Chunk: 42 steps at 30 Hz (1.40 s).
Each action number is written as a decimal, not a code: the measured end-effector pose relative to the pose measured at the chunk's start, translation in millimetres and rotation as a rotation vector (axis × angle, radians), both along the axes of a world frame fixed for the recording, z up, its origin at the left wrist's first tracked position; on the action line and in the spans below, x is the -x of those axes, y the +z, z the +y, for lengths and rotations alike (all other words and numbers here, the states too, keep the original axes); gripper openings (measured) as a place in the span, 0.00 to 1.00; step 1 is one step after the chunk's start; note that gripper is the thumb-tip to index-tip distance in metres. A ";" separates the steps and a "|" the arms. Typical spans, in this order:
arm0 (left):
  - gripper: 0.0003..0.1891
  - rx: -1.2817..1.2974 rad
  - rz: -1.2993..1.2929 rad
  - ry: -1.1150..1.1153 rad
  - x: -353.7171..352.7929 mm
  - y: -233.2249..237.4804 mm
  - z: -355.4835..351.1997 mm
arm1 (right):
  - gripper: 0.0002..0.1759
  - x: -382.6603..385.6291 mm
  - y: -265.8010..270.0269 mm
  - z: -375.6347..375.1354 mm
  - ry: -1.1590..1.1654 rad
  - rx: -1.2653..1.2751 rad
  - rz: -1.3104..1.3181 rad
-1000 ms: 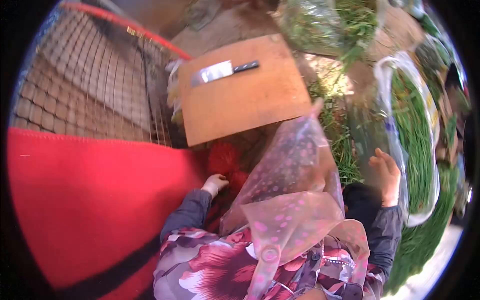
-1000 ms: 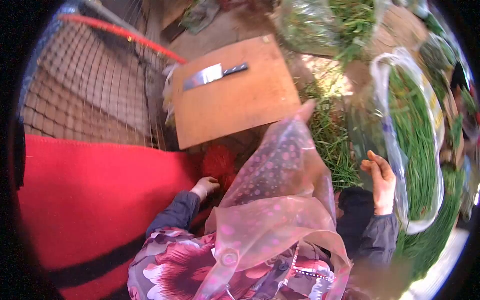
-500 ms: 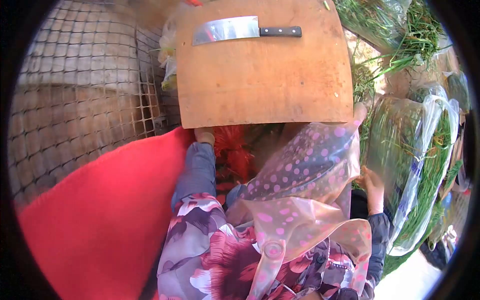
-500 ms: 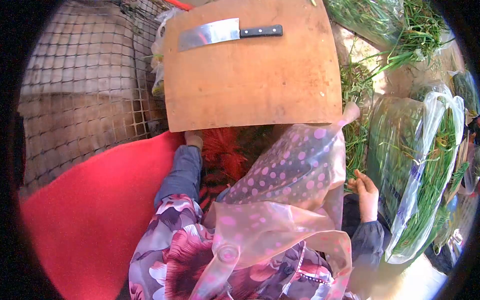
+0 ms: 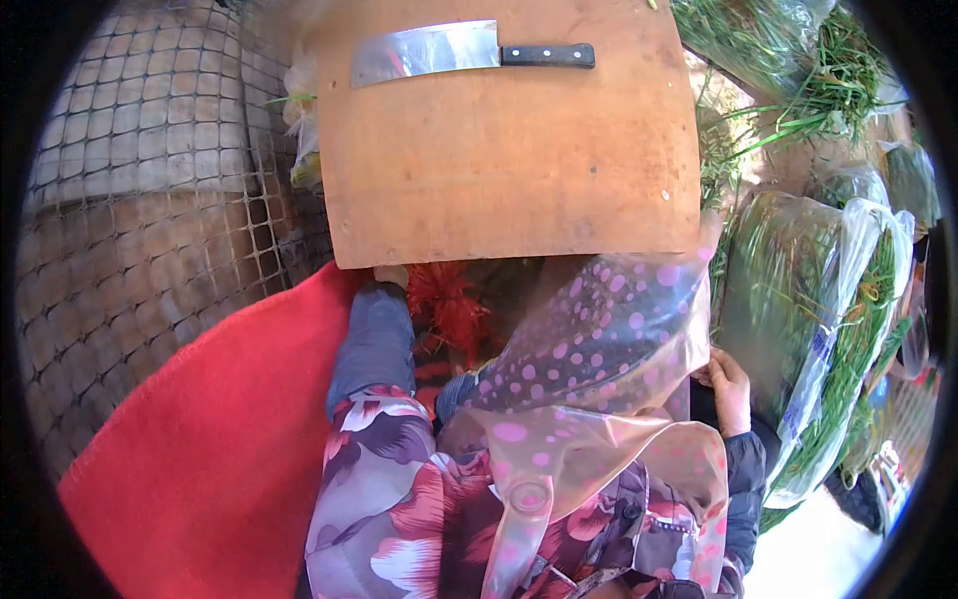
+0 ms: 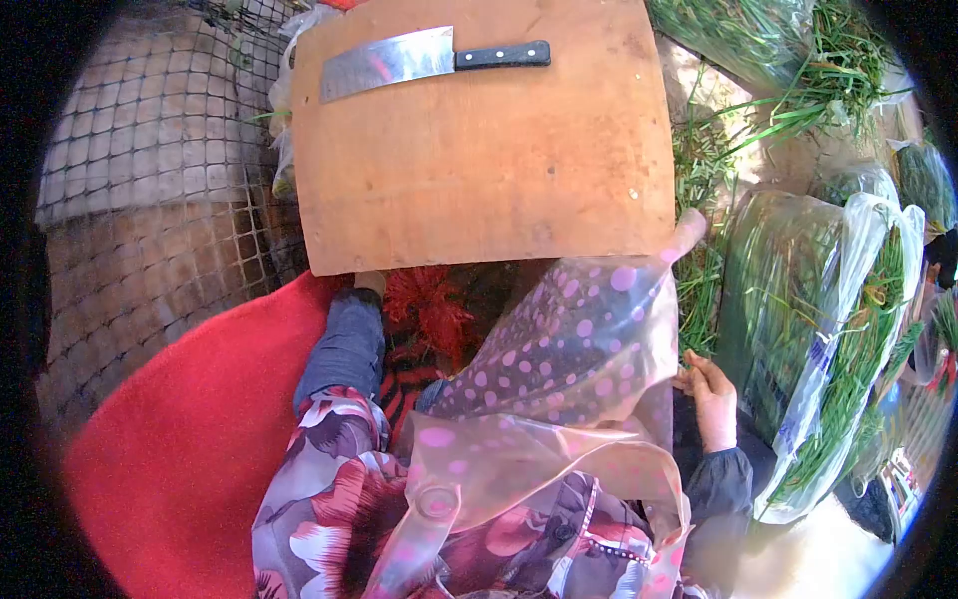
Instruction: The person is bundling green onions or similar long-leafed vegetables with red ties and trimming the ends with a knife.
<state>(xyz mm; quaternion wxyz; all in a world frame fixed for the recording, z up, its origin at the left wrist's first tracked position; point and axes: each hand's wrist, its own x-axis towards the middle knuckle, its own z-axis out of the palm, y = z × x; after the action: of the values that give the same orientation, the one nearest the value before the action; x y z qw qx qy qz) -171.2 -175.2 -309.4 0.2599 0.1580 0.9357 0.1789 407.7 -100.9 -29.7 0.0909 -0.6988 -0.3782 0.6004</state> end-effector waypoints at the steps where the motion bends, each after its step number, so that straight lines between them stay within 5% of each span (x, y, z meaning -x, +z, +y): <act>1: 0.13 -0.005 0.006 -0.005 -0.5 -1.3 2.4 | 0.17 0.4 0.7 -0.6 0.004 0.007 -0.004; 7: 0.13 -0.006 -0.011 -0.004 -18.7 1.6 -1.8 | 0.16 -8.8 4.8 -33.4 0.072 -0.009 -0.073; 15: 0.13 -0.099 -0.003 0.023 -10.9 19.2 -46.4 | 0.16 -9.1 8.4 -61.8 -0.114 0.048 -0.035; 18: 0.13 -0.142 -0.237 0.005 -36.1 92.3 -83.0 | 0.16 -6.8 8.1 -62.4 -0.083 0.039 -0.030; 20: 0.05 -0.179 -0.835 -0.296 -73.3 214.2 -71.1 | 0.16 -8.2 3.3 -62.7 -0.097 -0.002 0.007; 23: 0.02 -0.302 -0.945 -0.483 -109.4 306.4 -31.5 | 0.16 -13.6 4.6 -59.3 -0.142 -0.069 0.086; 25: 0.03 -0.772 -0.819 -0.537 -121.3 340.1 18.5 | 0.16 -15.4 8.7 -51.1 -0.159 -0.114 0.146; 28: 0.02 -0.732 -0.499 -0.711 -128.1 327.2 116.9 | 0.17 -15.0 36.5 -27.5 -0.109 -0.211 0.100; 31: 0.04 -0.599 -0.234 -0.896 -119.8 239.0 223.8 | 0.17 -34.6 63.0 -22.5 -0.067 -0.337 0.023; 32: 0.06 -0.442 -0.283 -0.681 -114.1 213.2 247.8 | 0.17 -43.5 67.7 -29.6 -0.156 -0.353 0.073; 34: 0.06 -0.556 -0.174 -0.825 -69.7 153.9 283.8 | 0.16 -56.2 72.6 -43.4 -0.385 -0.450 0.208; 36: 0.06 -0.521 -0.283 -0.622 -77.6 169.0 295.6 | 0.16 -86.1 97.3 -52.4 -0.457 -0.560 0.096; 38: 0.05 -0.613 -0.382 -0.668 -57.4 154.5 318.4 | 0.15 -117.2 126.9 -62.9 -0.454 -0.650 -0.130; 42: 0.06 -0.389 -0.341 -0.565 -60.5 171.9 340.3 | 0.13 -189.9 142.4 -56.8 -0.650 -0.758 -0.306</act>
<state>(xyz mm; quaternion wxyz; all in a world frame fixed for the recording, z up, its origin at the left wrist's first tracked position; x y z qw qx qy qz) -110.8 165.2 -137.5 0.4159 0.4239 0.7472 0.2983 597.6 -157.6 112.7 0.4628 -0.7780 -0.3415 0.2529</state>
